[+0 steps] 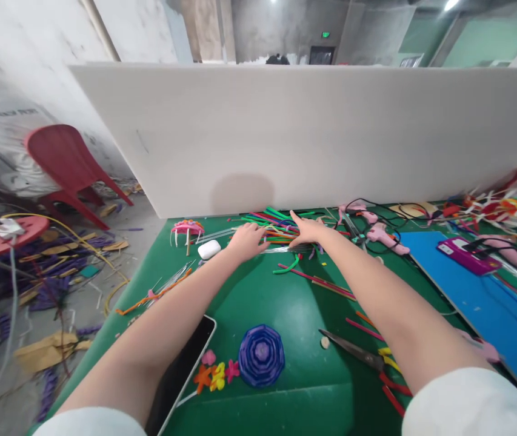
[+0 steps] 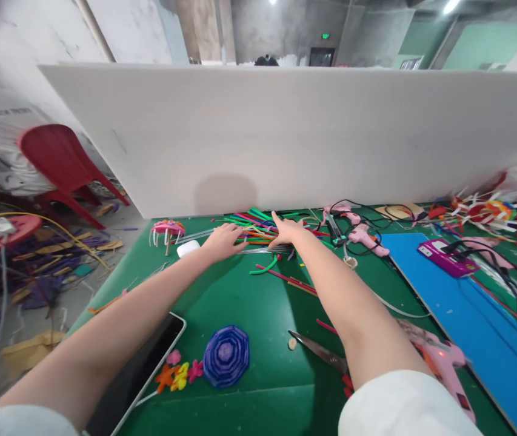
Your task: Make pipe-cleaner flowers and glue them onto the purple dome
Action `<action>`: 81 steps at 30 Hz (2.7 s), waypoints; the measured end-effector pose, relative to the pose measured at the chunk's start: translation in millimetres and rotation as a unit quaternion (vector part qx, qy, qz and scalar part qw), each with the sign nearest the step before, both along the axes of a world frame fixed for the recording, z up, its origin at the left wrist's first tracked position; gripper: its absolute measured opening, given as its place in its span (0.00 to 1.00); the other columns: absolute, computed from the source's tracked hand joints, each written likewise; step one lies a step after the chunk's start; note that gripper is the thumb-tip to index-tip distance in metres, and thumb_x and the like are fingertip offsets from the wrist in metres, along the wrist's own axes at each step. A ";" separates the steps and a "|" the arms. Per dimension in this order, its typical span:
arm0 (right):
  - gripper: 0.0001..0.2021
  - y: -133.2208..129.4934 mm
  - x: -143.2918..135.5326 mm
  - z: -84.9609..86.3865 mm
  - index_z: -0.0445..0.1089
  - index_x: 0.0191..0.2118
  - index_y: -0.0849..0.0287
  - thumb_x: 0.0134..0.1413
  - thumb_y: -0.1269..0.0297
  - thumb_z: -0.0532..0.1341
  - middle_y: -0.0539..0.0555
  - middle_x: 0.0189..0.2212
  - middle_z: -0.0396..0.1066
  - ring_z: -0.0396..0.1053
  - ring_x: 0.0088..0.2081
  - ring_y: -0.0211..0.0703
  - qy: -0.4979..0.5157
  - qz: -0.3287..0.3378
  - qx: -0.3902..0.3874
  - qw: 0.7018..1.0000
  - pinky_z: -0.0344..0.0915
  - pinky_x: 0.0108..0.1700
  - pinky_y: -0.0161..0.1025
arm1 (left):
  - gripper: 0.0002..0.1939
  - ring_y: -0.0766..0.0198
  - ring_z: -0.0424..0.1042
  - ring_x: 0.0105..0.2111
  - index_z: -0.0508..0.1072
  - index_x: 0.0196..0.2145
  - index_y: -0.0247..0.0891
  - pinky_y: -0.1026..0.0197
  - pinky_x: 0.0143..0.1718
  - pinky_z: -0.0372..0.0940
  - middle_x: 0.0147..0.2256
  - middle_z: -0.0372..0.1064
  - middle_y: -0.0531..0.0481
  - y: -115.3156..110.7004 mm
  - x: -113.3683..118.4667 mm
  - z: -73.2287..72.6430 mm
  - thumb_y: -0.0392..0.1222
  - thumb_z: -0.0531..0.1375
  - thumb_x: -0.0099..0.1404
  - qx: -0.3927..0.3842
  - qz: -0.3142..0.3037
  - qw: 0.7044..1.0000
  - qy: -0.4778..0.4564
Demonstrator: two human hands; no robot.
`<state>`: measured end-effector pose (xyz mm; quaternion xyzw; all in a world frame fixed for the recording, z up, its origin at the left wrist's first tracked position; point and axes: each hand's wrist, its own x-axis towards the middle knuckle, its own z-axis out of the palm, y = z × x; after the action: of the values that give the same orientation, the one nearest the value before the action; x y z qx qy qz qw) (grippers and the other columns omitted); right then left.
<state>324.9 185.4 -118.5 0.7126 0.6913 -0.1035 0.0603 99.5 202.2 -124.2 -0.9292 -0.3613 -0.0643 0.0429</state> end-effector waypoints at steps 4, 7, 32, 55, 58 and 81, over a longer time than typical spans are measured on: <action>0.43 9.2 -2.9 -2.3 0.51 0.60 0.58 0.38 0.50 0.65 0.67 0.54 0.61 0.62 0.52 0.62 -0.028 -0.004 0.011 1.000 0.56 0.50 0.56 | 0.24 0.57 0.68 0.39 0.71 0.37 0.39 0.60 0.40 0.62 0.36 0.69 0.46 -40.3 21.9 -9.5 0.62 0.51 0.60 -0.037 -0.096 0.994 0.021; 0.26 11.0 -6.2 -5.1 0.65 0.49 0.61 0.41 0.57 0.63 0.64 0.47 0.68 0.67 0.46 0.56 -0.028 0.001 0.012 1.000 0.62 0.44 0.45 | 0.20 0.57 0.69 0.39 0.70 0.37 0.39 0.61 0.38 0.62 0.35 0.69 0.46 -55.8 34.9 -19.5 0.58 0.53 0.60 -0.051 -0.124 0.991 0.029; 0.24 12.2 7.6 -8.0 0.64 0.47 0.59 0.43 0.53 0.62 0.58 0.43 0.71 0.69 0.40 0.46 0.021 0.011 0.058 0.998 0.62 0.35 0.34 | 0.12 0.59 0.66 0.43 0.69 0.41 0.39 0.60 0.42 0.62 0.41 0.66 0.45 -15.7 14.4 -26.1 0.42 0.49 0.66 -0.040 -0.015 0.999 0.000; 0.21 10.2 10.4 32.6 0.62 0.51 0.58 0.49 0.63 0.55 0.55 0.41 0.72 0.69 0.39 0.46 0.046 -0.005 0.167 0.985 0.61 0.37 0.34 | 0.14 0.60 0.65 0.42 0.71 0.38 0.39 0.62 0.40 0.62 0.37 0.68 0.45 -6.5 25.6 -34.2 0.29 0.50 0.60 -0.021 0.003 1.000 -0.004; 0.24 7.5 12.5 45.2 0.59 0.54 0.57 0.49 0.64 0.55 0.54 0.43 0.71 0.69 0.40 0.44 0.066 0.008 0.186 0.980 0.61 0.37 0.33 | 0.14 0.60 0.65 0.42 0.71 0.40 0.40 0.62 0.40 0.62 0.38 0.68 0.46 -5.5 26.1 -33.1 0.30 0.50 0.61 -0.020 0.027 0.999 -0.008; 0.13 26.0 28.9 -17.2 0.70 0.41 0.62 0.49 0.66 0.57 0.61 0.39 0.73 0.70 0.43 0.50 -0.028 -0.062 0.106 0.992 0.62 0.40 0.37 | 0.12 0.59 0.67 0.45 0.68 0.44 0.34 0.50 0.45 0.64 0.46 0.65 0.44 57.1 -35.9 -11.3 0.42 0.55 0.64 -0.039 0.132 0.982 0.130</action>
<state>353.9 211.5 -135.6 0.7588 0.6512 -0.0134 -0.0026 63.6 259.3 -135.5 -0.8745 -0.4748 0.0778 0.0612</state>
